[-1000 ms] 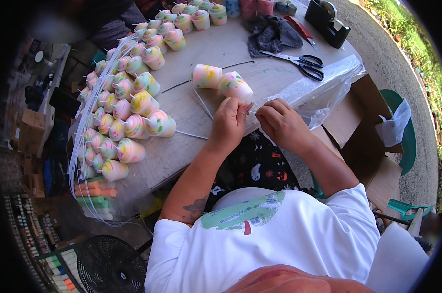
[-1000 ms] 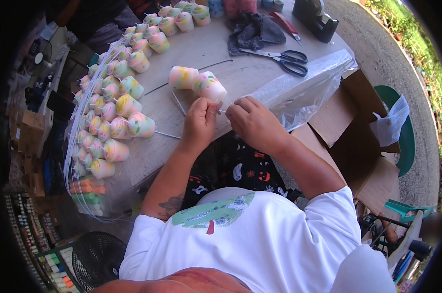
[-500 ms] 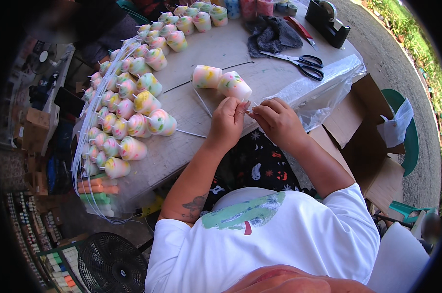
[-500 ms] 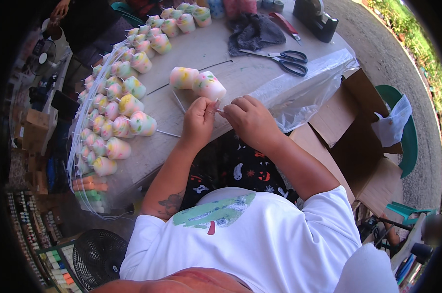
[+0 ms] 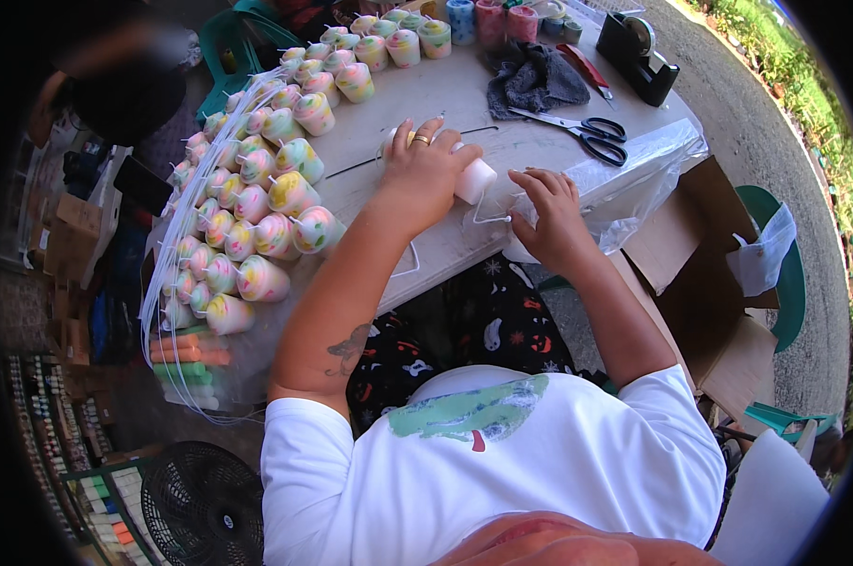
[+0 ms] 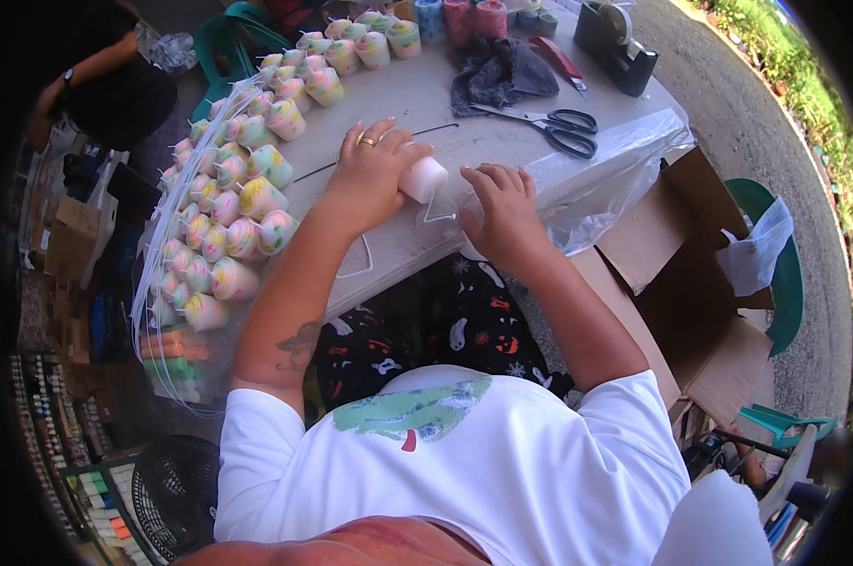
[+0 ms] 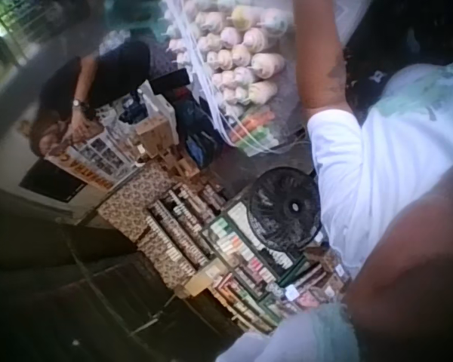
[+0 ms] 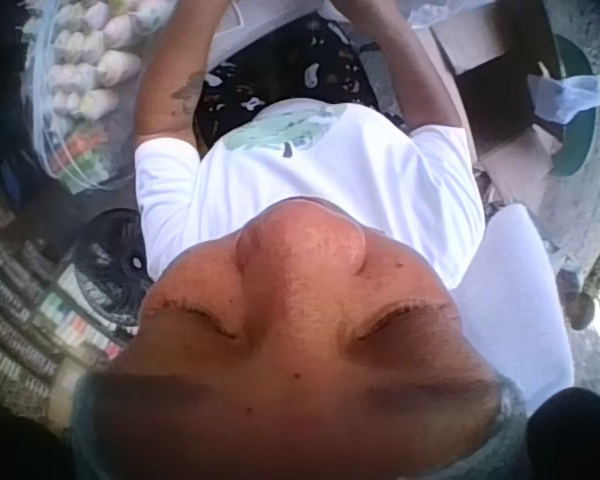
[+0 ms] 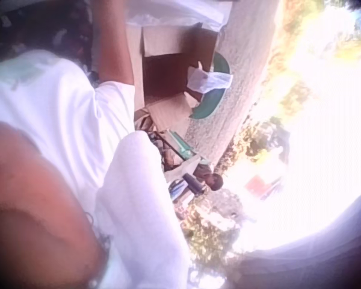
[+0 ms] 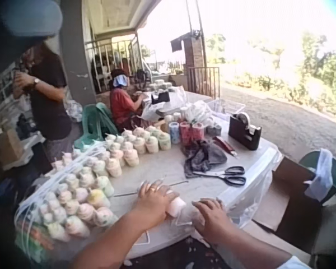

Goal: The person assembles small decorative candles by inserting wicks, trimming them with scissors, and wiping the candles with a cloth. They handle each candle individually and place finished units on the table.

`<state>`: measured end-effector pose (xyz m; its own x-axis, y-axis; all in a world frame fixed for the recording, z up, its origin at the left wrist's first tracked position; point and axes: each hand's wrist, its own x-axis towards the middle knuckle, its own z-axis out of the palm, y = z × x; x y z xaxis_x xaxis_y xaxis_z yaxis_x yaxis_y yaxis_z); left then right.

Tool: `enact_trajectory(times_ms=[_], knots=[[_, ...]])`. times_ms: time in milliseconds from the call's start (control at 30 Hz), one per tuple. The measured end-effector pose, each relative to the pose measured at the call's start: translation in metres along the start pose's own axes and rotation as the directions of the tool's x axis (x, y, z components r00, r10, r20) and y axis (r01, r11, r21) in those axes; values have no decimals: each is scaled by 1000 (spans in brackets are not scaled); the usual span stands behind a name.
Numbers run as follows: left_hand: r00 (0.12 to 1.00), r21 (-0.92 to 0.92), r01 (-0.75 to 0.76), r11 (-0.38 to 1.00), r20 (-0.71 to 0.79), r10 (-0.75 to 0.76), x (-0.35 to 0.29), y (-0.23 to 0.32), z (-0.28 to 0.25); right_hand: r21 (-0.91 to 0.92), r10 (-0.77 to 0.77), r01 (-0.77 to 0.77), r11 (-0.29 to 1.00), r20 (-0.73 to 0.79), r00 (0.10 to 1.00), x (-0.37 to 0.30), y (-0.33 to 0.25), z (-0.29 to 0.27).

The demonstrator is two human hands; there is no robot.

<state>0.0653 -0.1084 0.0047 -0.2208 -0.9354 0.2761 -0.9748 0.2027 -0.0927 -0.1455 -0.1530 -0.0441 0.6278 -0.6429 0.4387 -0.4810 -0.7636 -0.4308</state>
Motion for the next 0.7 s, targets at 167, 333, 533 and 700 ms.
enact_trajectory(times_ms=[167,333,533,700], knots=[[931,-664,60,745,-232,-282,-29,4,-4,254,23,-18,967,-17,1000,14,-5,0],[845,-816,84,571,-246,-475,-52,19,1,514,-7,34,857,-55,998,45,-23,34],[811,-865,17,501,-281,-513,-64,22,-10,347,-194,248,904,-182,964,56,-24,52],[806,-935,-43,353,-241,-541,-65,26,-10,459,-207,301,836,-244,947,55,-37,49]])
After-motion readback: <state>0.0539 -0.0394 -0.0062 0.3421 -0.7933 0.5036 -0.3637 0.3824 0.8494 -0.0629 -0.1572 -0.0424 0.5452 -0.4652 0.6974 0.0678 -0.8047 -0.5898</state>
